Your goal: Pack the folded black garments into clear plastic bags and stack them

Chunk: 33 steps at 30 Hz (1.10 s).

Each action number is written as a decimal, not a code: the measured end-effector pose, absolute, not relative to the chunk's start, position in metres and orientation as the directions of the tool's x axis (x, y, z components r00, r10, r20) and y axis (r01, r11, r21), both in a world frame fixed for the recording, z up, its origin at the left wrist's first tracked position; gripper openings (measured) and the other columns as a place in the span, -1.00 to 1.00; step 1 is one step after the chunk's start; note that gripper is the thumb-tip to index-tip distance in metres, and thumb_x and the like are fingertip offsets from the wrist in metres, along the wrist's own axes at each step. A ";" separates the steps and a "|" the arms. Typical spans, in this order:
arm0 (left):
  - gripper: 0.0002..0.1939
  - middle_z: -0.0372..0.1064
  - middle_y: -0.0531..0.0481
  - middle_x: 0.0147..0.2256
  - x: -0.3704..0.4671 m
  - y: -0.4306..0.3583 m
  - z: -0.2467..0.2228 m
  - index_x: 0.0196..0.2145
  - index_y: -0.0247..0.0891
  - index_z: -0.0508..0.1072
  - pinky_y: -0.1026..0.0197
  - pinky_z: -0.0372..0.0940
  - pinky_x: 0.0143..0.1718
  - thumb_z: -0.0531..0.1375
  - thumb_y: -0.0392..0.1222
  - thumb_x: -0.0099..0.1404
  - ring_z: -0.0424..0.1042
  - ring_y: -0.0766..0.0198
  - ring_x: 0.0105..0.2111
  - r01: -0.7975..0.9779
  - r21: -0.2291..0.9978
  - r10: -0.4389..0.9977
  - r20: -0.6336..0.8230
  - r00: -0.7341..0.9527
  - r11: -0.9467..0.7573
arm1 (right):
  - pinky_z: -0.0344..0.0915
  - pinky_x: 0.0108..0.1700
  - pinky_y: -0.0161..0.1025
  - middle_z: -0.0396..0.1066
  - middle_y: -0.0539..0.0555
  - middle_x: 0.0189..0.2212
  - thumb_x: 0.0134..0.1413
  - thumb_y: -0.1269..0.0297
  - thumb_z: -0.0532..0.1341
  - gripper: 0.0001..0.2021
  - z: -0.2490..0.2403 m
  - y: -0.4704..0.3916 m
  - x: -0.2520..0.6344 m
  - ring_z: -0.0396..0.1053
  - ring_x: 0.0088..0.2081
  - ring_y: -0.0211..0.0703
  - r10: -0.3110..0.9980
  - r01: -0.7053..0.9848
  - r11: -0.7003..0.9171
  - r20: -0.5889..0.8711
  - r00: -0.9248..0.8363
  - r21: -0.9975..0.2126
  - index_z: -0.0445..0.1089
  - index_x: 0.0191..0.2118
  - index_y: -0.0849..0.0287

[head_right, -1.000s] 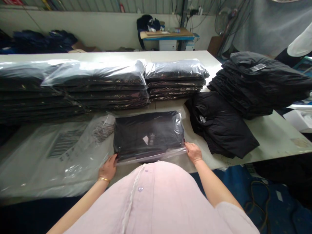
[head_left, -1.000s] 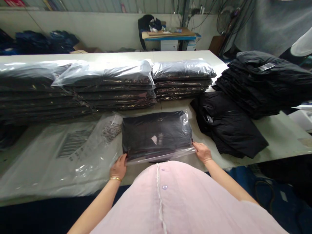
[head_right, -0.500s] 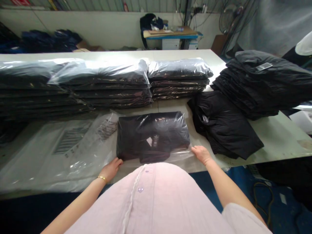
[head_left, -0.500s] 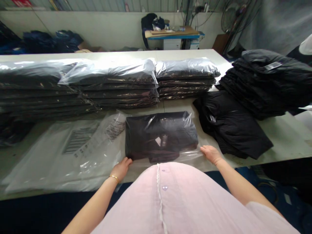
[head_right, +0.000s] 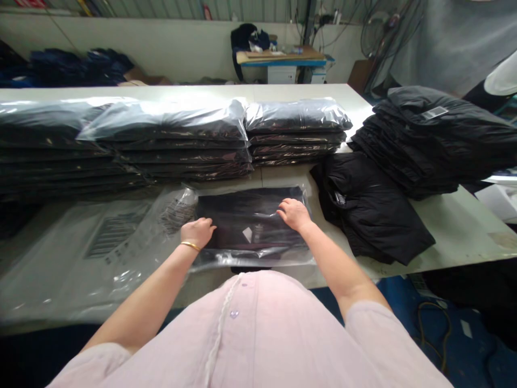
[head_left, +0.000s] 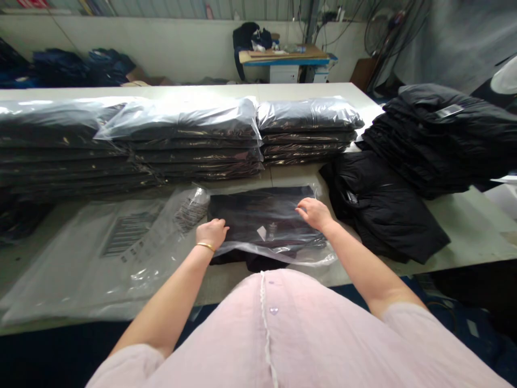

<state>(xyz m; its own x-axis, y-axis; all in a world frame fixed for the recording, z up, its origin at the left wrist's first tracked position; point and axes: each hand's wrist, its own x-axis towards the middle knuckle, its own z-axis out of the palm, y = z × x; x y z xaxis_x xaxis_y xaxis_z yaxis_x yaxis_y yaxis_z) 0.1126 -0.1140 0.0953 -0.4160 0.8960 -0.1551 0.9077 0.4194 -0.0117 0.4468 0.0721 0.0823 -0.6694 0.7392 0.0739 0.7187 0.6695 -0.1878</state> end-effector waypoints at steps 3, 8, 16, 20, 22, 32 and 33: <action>-0.56 0.45 -0.24 -0.10 0.127 -0.091 0.085 -0.08 -0.24 0.51 0.04 0.20 -0.07 0.01 0.08 0.35 0.40 -0.02 -0.08 0.935 0.000 0.933 -0.067 -0.354 0.355 | 0.00 0.23 -0.04 0.22 0.21 0.21 0.26 -0.10 0.00 -0.47 0.062 0.072 0.416 0.09 0.24 0.09 0.735 0.727 0.677 0.053 -0.676 -0.110 0.37 0.13 0.14; -0.23 -0.01 -0.19 0.32 0.122 -0.098 0.038 0.30 -0.08 0.14 -0.17 -0.15 0.25 0.08 0.29 0.24 -0.06 -0.12 0.31 0.975 0.027 0.975 0.025 -0.221 0.220 | -0.43 0.20 0.46 -0.26 0.08 0.41 0.10 -0.37 -0.05 -0.24 0.024 0.065 0.421 -0.43 0.36 0.41 0.834 0.835 0.550 -0.041 -0.551 -0.029 -0.02 0.35 -0.17; -0.20 -0.27 -0.13 0.39 0.112 -0.109 -0.013 0.35 -0.05 0.01 -0.26 -0.37 0.30 0.11 0.23 0.25 -0.30 -0.08 0.37 0.964 0.114 0.968 0.046 -0.247 0.241 | -0.36 0.20 0.46 -0.50 0.00 0.42 0.10 -0.37 -0.04 -0.22 -0.005 0.061 0.424 -0.52 0.36 0.41 0.842 0.847 0.531 -0.098 -0.531 -0.027 -0.21 0.37 -0.25; -0.20 -0.28 -0.14 0.39 0.110 -0.106 -0.019 0.34 -0.07 0.03 -0.27 -0.36 0.30 0.14 0.19 0.24 -0.31 -0.09 0.37 0.958 0.165 0.967 0.063 -0.247 0.234 | -0.36 0.21 0.46 -0.49 0.01 0.42 0.09 -0.37 -0.03 -0.21 -0.012 0.065 0.421 -0.52 0.36 0.41 0.841 0.847 0.530 -0.110 -0.530 -0.029 -0.18 0.37 -0.24; -0.21 -0.28 -0.14 0.39 0.109 -0.106 -0.022 0.34 -0.08 0.05 -0.26 -0.36 0.30 0.14 0.19 0.24 -0.31 -0.08 0.37 0.956 0.161 0.965 0.059 -0.256 0.244 | -0.37 0.21 0.46 -0.49 0.01 0.42 0.09 -0.37 -0.05 -0.22 -0.014 0.066 0.421 -0.53 0.36 0.40 0.840 0.847 0.531 -0.111 -0.530 -0.028 -0.18 0.37 -0.25; -0.23 -0.17 -0.14 0.37 0.097 -0.097 -0.013 0.31 -0.09 0.11 -0.22 -0.22 0.31 0.19 0.17 0.21 -0.19 -0.05 0.36 0.920 0.306 0.969 -0.037 -0.245 0.244 | -0.42 0.20 0.48 -0.50 0.00 0.42 0.10 -0.39 -0.12 -0.23 -0.016 0.075 0.421 -0.57 0.36 0.38 0.830 0.842 0.537 -0.153 -0.537 -0.040 -0.20 0.37 -0.25; -0.24 -0.13 -0.14 0.36 0.093 -0.099 -0.009 0.30 -0.11 0.12 -0.16 -0.16 0.31 0.19 0.14 0.22 -0.12 -0.01 0.35 0.905 0.358 0.971 -0.020 -0.240 0.231 | -0.41 0.20 0.47 -0.48 0.00 0.42 0.10 -0.39 -0.12 -0.23 -0.014 0.076 0.421 -0.56 0.36 0.38 0.827 0.842 0.538 -0.163 -0.538 -0.046 -0.19 0.37 -0.25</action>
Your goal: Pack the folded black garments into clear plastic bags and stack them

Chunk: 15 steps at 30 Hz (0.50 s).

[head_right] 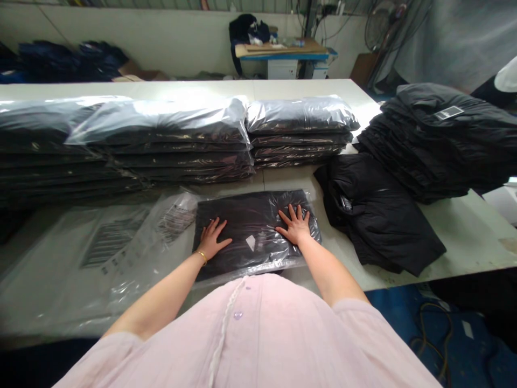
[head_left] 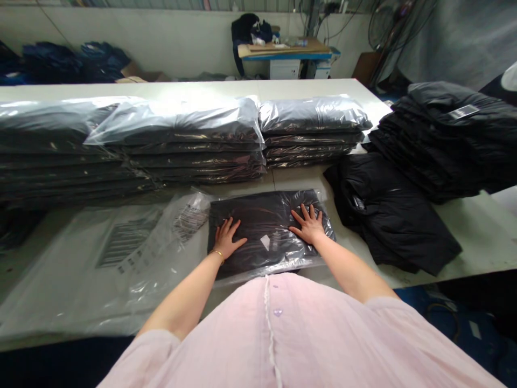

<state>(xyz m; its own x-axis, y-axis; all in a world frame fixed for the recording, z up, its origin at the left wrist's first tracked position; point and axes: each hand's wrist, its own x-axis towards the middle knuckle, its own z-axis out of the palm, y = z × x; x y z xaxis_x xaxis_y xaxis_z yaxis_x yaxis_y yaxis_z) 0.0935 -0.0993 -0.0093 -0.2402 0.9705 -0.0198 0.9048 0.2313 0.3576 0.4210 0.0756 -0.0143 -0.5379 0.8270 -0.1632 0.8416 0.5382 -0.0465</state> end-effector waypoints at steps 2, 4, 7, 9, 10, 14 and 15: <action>-0.30 -0.03 -0.16 0.33 0.085 -0.110 -0.003 0.28 -0.18 0.14 -0.03 -0.03 0.29 0.16 0.07 0.26 0.02 0.08 0.30 0.862 0.450 0.951 0.076 -0.299 0.235 | -0.42 0.20 0.46 -0.45 0.02 0.42 0.11 -0.38 -0.10 -0.24 -0.009 0.076 0.421 -0.54 0.36 0.38 0.824 0.843 0.535 -0.186 -0.535 -0.056 -0.14 0.37 -0.24; -0.41 0.15 -0.20 0.24 0.076 -0.128 0.000 0.23 -0.26 0.22 0.05 0.09 0.24 0.11 0.00 0.30 0.16 0.12 0.23 0.801 0.511 0.871 0.183 -0.457 0.313 | -0.45 0.21 0.44 -0.42 0.04 0.42 0.12 -0.33 -0.04 -0.26 0.000 0.072 0.418 -0.53 0.36 0.38 0.833 0.850 0.523 -0.176 -0.524 -0.057 -0.07 0.36 -0.19; -0.55 0.39 -0.23 0.00 0.065 -0.164 -0.005 0.06 -0.32 0.37 0.06 0.24 0.12 0.11 -0.06 0.28 0.36 0.09 0.04 0.662 0.553 0.705 0.177 -0.687 0.506 | -0.41 0.26 0.34 -0.34 0.11 0.41 0.17 -0.08 0.11 -0.37 0.017 0.054 0.404 -0.47 0.37 0.31 0.835 0.832 0.547 -0.014 -0.550 -0.096 0.09 0.32 -0.02; -0.61 0.44 -0.20 -0.09 0.062 -0.187 -0.011 -0.02 -0.31 0.42 0.08 0.31 0.02 0.14 -0.08 0.25 0.45 0.11 -0.09 0.574 0.566 0.655 0.078 -0.752 0.592 | -0.25 0.29 0.20 -0.18 0.18 0.38 0.18 0.16 0.16 -0.45 0.028 0.034 0.387 -0.32 0.37 0.21 0.759 0.741 0.651 0.125 -0.639 -0.165 0.19 0.27 0.09; -0.63 0.46 -0.18 -0.11 0.061 -0.198 -0.013 -0.05 -0.30 0.43 0.10 0.32 -0.02 0.15 -0.08 0.24 0.47 0.13 -0.14 0.540 0.571 0.649 0.016 -0.761 0.619 | -0.14 0.28 0.11 -0.08 0.21 0.35 0.18 0.24 0.16 -0.49 0.033 0.021 0.375 -0.19 0.35 0.15 0.694 0.664 0.720 0.177 -0.698 -0.202 0.23 0.25 0.13; -0.70 0.53 -0.15 -0.19 0.064 -0.225 -0.018 -0.16 -0.26 0.48 0.17 0.33 -0.15 0.16 -0.02 0.25 0.50 0.13 -0.17 0.438 0.540 0.625 -0.227 -0.747 0.719 | 0.18 0.08 -0.06 0.30 0.20 0.12 0.22 0.26 0.14 -0.65 0.047 -0.035 0.318 0.23 0.07 0.01 0.395 0.327 0.901 0.231 -0.889 -0.285 0.36 0.10 0.12; -0.72 0.54 -0.14 -0.22 0.065 -0.229 -0.018 -0.20 -0.25 0.49 0.18 0.32 -0.18 0.15 -0.02 0.26 0.50 0.13 -0.18 0.431 0.529 0.627 -0.270 -0.731 0.731 | 0.20 0.04 -0.08 0.34 0.18 0.05 0.23 0.23 0.14 -0.70 0.048 -0.048 0.303 0.26 0.01 -0.01 0.323 0.260 0.924 0.211 -0.923 -0.280 0.40 0.04 0.12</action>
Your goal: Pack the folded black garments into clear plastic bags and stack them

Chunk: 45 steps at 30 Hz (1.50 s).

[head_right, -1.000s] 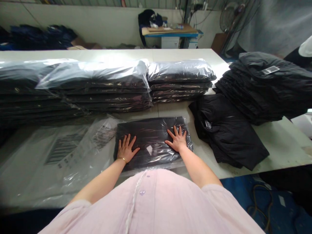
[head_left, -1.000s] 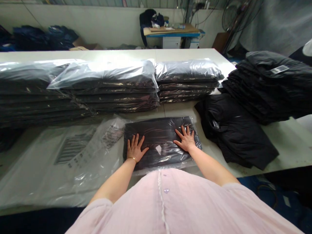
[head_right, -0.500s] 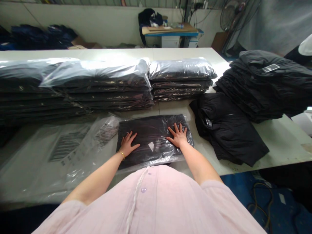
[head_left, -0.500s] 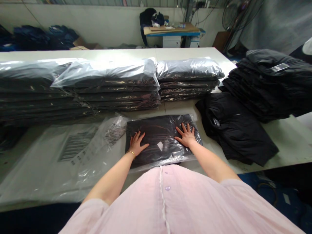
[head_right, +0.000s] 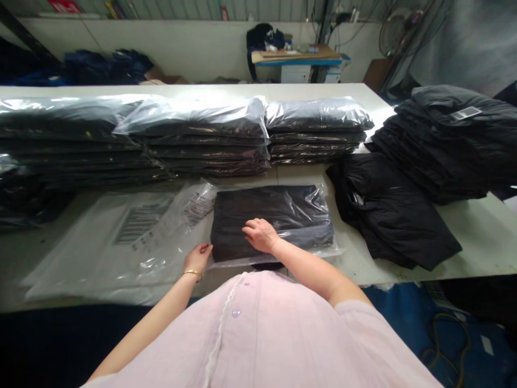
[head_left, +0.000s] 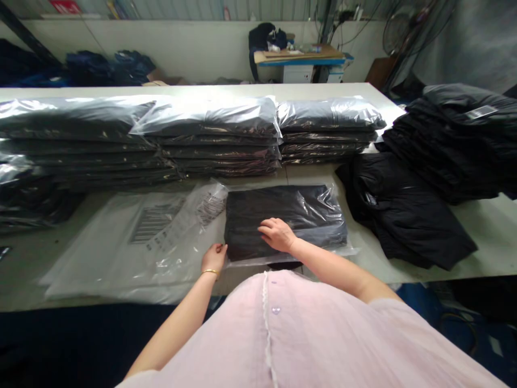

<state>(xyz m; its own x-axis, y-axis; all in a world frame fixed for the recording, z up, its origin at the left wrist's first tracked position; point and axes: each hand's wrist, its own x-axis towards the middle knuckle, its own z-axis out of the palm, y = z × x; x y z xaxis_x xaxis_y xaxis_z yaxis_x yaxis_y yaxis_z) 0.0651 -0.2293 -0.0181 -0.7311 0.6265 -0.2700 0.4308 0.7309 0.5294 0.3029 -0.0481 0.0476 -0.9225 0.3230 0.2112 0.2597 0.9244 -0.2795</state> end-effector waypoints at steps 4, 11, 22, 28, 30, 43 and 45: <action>-0.78 0.53 -0.04 -0.35 0.070 -0.241 -0.019 -0.31 -0.25 0.49 0.25 0.28 -0.30 0.13 -0.07 0.27 0.50 0.21 -0.32 0.440 0.567 0.689 -0.354 -0.632 0.696 | 0.22 -0.05 -0.10 0.38 0.16 -0.13 0.10 0.05 0.29 -0.67 0.040 -0.087 0.254 0.30 -0.09 0.00 0.197 0.175 0.957 0.077 -0.977 -0.230 0.42 -0.12 0.18; -0.81 0.45 0.04 -0.50 0.082 -0.254 -0.024 -0.36 -0.31 0.46 0.36 0.14 -0.52 0.31 -0.36 0.00 0.37 0.36 -0.52 0.412 0.565 0.696 -0.515 -0.501 0.715 | 0.22 -0.09 -0.13 0.34 0.18 -0.09 0.04 0.12 0.33 -0.60 0.016 -0.108 0.226 0.28 -0.06 0.02 0.200 0.207 0.971 -0.064 -0.978 -0.122 0.37 -0.02 0.18; -0.94 0.44 0.04 -0.56 0.074 -0.249 0.002 -0.50 -0.27 0.48 0.31 0.17 -0.48 0.28 -0.24 0.04 0.39 0.31 -0.52 0.540 0.487 0.715 -0.585 -0.382 0.687 | 0.26 -0.10 -0.18 0.43 0.14 -0.16 0.11 0.16 0.28 -0.74 0.019 -0.099 0.213 0.34 -0.08 -0.04 0.274 0.278 0.922 -0.053 -0.960 -0.269 0.45 -0.11 0.16; -0.62 0.53 -0.02 -0.37 0.066 -0.248 0.047 -0.38 -0.14 0.54 0.20 0.26 -0.33 0.22 0.23 0.10 0.48 0.12 -0.32 0.703 0.261 0.742 -0.364 -0.564 0.662 | 0.26 0.01 -0.18 0.45 0.12 -0.10 0.21 0.10 0.20 -0.74 0.048 -0.060 0.284 0.37 -0.05 -0.12 0.334 0.159 0.849 0.277 -0.901 -0.504 0.46 -0.09 0.11; -0.58 0.54 -0.05 -0.26 0.074 -0.239 0.054 -0.22 -0.13 0.53 0.16 0.30 -0.22 0.15 0.23 0.20 0.49 0.11 -0.22 0.753 0.266 0.799 -0.212 -0.563 0.602 | 0.26 0.03 -0.14 0.46 0.14 -0.10 0.22 0.08 0.17 -0.73 0.053 -0.039 0.321 0.37 -0.05 -0.10 0.442 0.266 0.833 0.294 -0.848 -0.485 0.48 -0.11 0.11; -0.28 -0.01 -0.05 0.33 0.099 -0.206 0.000 0.22 -0.03 0.29 -0.09 -0.05 0.30 0.25 0.17 0.13 -0.04 0.00 0.33 0.937 0.282 0.975 -0.130 -0.177 0.208 | -0.14 0.33 0.12 -0.31 0.05 0.41 0.21 -0.06 0.06 -0.34 -0.026 -0.009 0.535 -0.35 0.40 0.08 0.754 0.740 0.644 0.000 -0.657 -0.192 -0.02 0.37 -0.01; -0.42 0.16 -0.06 0.26 0.099 -0.196 0.008 0.08 -0.06 0.45 -0.08 0.02 0.27 0.19 0.23 0.18 0.11 -0.02 0.26 0.925 0.283 0.968 -0.082 -0.239 0.252 | -0.12 0.33 0.13 -0.29 0.04 0.41 0.21 0.03 0.07 -0.36 -0.023 -0.002 0.540 -0.32 0.40 0.08 0.758 0.730 0.636 0.022 -0.652 -0.250 -0.02 0.37 -0.02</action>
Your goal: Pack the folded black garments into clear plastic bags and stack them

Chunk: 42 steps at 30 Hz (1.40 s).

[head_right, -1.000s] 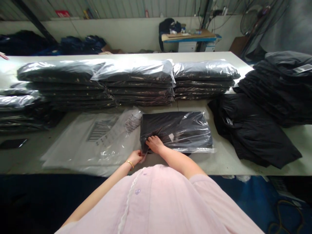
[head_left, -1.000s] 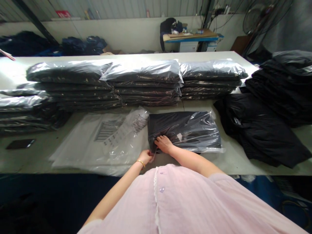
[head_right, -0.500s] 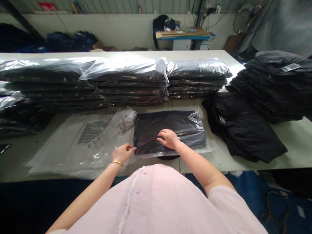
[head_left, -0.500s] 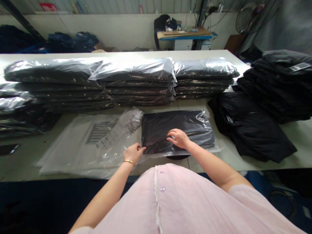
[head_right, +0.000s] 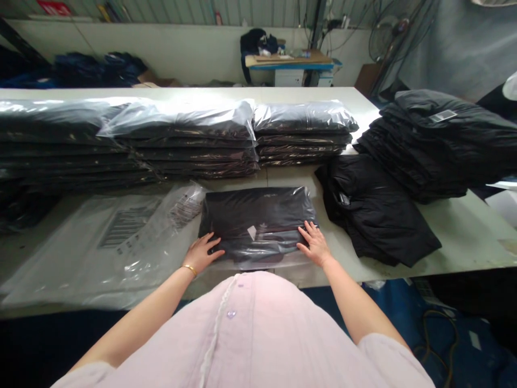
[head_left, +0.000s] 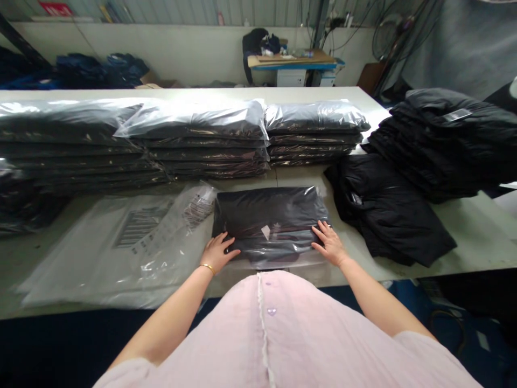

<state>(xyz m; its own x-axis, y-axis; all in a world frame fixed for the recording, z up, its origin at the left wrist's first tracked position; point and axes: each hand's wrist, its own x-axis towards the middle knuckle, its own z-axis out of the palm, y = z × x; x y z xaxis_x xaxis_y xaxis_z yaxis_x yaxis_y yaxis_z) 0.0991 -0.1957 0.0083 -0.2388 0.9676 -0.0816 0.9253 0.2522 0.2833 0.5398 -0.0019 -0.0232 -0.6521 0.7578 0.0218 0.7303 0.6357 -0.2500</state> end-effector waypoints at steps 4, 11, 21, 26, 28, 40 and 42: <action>-0.43 0.16 -0.08 0.26 0.109 -0.175 0.020 0.10 -0.11 0.44 -0.06 0.02 0.27 0.13 0.21 0.24 0.14 -0.04 0.24 0.922 0.266 0.950 0.053 -0.307 0.283 | -0.11 0.30 0.24 -0.26 0.01 0.41 0.00 0.25 0.19 -0.25 -0.015 0.021 0.552 -0.39 0.39 0.25 0.785 0.750 0.576 -0.036 -0.619 -0.326 0.02 0.35 -0.08; -0.22 -0.27 -0.15 0.39 0.148 -0.168 -0.011 0.34 -0.09 0.04 -0.20 -0.24 0.31 0.13 0.19 0.25 -0.25 -0.05 0.37 0.939 0.131 0.947 -0.008 -0.320 0.319 | 0.35 0.09 -0.13 -0.14 -0.08 0.38 0.02 0.47 0.13 -0.31 -0.023 0.040 0.550 0.29 0.16 -0.02 0.829 0.797 0.505 -0.070 -0.555 -0.331 0.16 0.28 -0.19; -0.23 -0.33 -0.15 0.40 0.158 -0.162 -0.014 0.35 -0.12 0.00 -0.20 -0.28 0.32 0.10 0.16 0.28 -0.30 -0.06 0.37 0.917 0.149 0.923 0.054 -0.380 0.369 | 0.24 0.19 0.01 -0.40 -0.04 0.41 0.08 0.37 0.15 -0.26 -0.024 0.049 0.552 0.05 0.30 0.12 0.790 0.761 0.607 0.063 -0.610 -0.229 -0.05 0.37 -0.13; -0.22 -0.26 -0.11 0.39 0.154 -0.190 -0.017 0.34 -0.08 0.05 -0.15 -0.26 0.33 0.13 0.20 0.25 -0.27 -0.01 0.37 0.965 0.156 0.974 0.052 -0.222 0.211 | 0.00 0.29 0.14 -0.41 -0.01 0.42 0.08 0.21 0.21 -0.27 -0.031 0.030 0.597 -0.33 0.39 0.14 0.673 0.659 0.718 -0.015 -0.739 -0.222 -0.04 0.36 -0.12; -0.22 -0.18 -0.09 0.38 0.149 -0.194 -0.014 0.33 -0.04 0.08 -0.14 -0.23 0.32 0.15 0.21 0.23 -0.20 -0.01 0.36 0.968 0.170 0.980 0.036 -0.195 0.186 | 0.01 0.29 0.15 -0.32 0.01 0.41 0.07 0.20 0.21 -0.28 -0.028 0.024 0.603 -0.30 0.39 0.13 0.679 0.665 0.709 -0.028 -0.734 -0.234 0.01 0.35 -0.11; 0.02 -0.24 -0.09 0.39 0.148 -0.149 0.018 0.34 -0.04 0.03 -0.19 -0.42 0.32 0.26 0.33 0.03 -0.28 -0.11 0.37 0.970 0.238 0.999 -0.004 0.046 -0.044 | -0.27 0.32 0.24 -0.26 0.10 0.41 0.06 -0.24 0.15 -0.21 0.026 0.010 0.450 -0.42 0.39 0.26 0.688 0.666 0.720 0.074 -0.722 -0.196 0.04 0.35 -0.04; 0.08 -0.31 -0.09 0.40 0.148 -0.149 0.005 0.34 0.00 0.01 -0.23 -0.49 0.30 0.28 0.37 -0.04 -0.36 -0.16 0.37 0.972 0.235 0.998 -0.060 0.035 -0.020 | -0.37 0.29 0.33 -0.35 0.06 0.42 -0.07 -0.34 0.18 -0.09 0.018 0.007 0.438 -0.51 0.38 0.34 0.706 0.699 0.695 -0.021 -0.707 -0.166 -0.05 0.36 -0.12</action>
